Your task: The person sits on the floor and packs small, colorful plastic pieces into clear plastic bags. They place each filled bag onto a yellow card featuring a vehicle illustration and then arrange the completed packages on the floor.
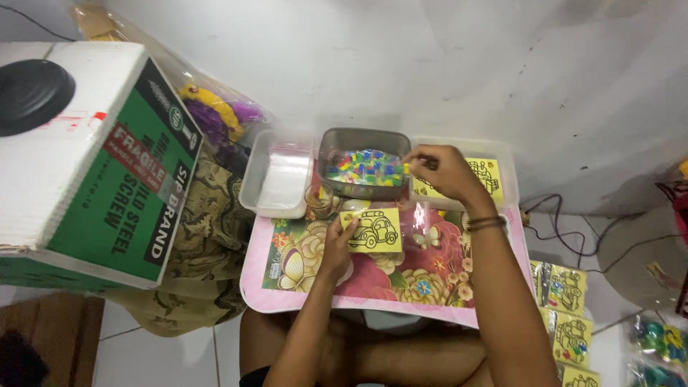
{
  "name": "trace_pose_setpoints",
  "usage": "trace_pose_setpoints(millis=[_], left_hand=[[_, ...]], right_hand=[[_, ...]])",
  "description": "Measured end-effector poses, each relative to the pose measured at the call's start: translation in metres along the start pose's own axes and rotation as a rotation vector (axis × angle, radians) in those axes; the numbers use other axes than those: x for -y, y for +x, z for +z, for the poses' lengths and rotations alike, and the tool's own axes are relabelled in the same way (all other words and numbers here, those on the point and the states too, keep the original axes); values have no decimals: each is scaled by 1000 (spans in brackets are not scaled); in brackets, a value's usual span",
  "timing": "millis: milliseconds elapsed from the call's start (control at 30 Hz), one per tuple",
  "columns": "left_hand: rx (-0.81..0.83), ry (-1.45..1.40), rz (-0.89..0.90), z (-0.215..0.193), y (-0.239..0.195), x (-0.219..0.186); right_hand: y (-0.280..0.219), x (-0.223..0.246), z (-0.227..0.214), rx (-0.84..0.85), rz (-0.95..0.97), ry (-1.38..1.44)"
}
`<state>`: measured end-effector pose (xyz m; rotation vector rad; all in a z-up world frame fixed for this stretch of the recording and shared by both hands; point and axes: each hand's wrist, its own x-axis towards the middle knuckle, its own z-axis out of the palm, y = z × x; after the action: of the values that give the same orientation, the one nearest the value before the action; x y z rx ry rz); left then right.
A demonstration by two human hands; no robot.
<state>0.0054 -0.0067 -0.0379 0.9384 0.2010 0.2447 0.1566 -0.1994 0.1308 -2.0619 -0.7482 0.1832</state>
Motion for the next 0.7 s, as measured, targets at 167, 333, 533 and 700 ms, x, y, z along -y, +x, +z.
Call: trace_pose_setpoints(millis=[167,333,533,700], left_hand=[[5,-28,0,6,-3,-3],[16,-31,3,7,-2,-7],[88,96,-21,13,-8,-20],[149,205,-45,42,-28,-51]], right_hand=[[-72,-25,-11,-177,88,68],[-119,-51,2,-223,186,263],[-128,-34,29,-165,186,517],[-117,-14,51,-142,198,534]])
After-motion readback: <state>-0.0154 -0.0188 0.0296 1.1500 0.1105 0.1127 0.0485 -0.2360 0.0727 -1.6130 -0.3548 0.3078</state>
